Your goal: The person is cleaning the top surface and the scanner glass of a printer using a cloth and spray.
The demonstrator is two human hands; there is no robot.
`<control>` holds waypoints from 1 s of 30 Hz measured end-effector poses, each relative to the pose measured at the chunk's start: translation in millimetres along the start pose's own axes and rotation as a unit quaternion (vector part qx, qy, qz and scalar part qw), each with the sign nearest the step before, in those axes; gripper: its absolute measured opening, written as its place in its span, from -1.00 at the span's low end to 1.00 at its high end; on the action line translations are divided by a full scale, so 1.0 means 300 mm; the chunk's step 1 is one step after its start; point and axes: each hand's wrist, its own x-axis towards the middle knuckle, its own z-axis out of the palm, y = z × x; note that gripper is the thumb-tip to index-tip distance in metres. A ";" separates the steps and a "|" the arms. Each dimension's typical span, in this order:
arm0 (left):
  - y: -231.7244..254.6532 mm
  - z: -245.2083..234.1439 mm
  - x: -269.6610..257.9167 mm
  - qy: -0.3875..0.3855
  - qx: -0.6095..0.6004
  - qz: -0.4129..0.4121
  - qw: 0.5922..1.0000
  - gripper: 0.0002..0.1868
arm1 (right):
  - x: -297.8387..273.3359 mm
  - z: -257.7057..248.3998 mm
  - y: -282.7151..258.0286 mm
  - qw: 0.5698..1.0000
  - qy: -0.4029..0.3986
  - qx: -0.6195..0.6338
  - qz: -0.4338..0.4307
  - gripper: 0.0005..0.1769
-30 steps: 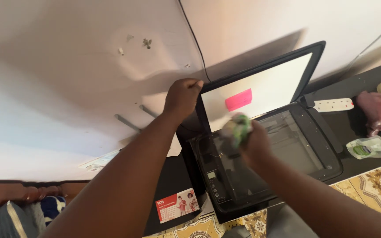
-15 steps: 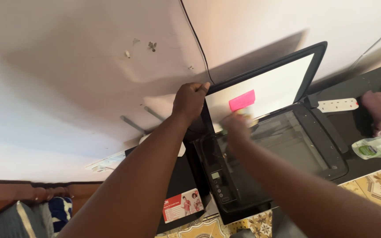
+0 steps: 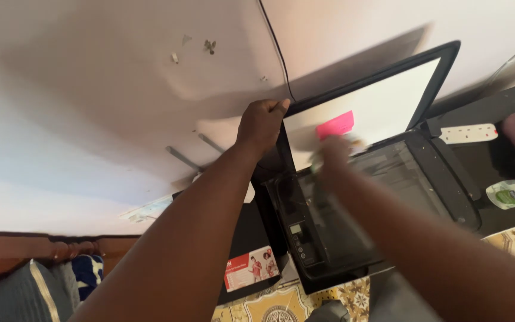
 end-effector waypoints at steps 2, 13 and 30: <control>-0.003 0.001 -0.008 -0.011 -0.036 0.006 0.999 -0.44 | 0.072 -0.114 -0.029 1.000 0.001 -0.006 -0.003 -0.64; 0.007 -0.007 -0.028 -0.014 -0.065 0.015 0.998 -0.54 | -0.034 -0.058 0.018 0.999 -0.005 -0.028 -0.036 -0.71; 0.005 0.046 -0.142 0.165 -0.040 0.147 0.974 -0.65 | -0.368 -0.088 0.129 0.955 -0.231 0.186 0.009 -0.63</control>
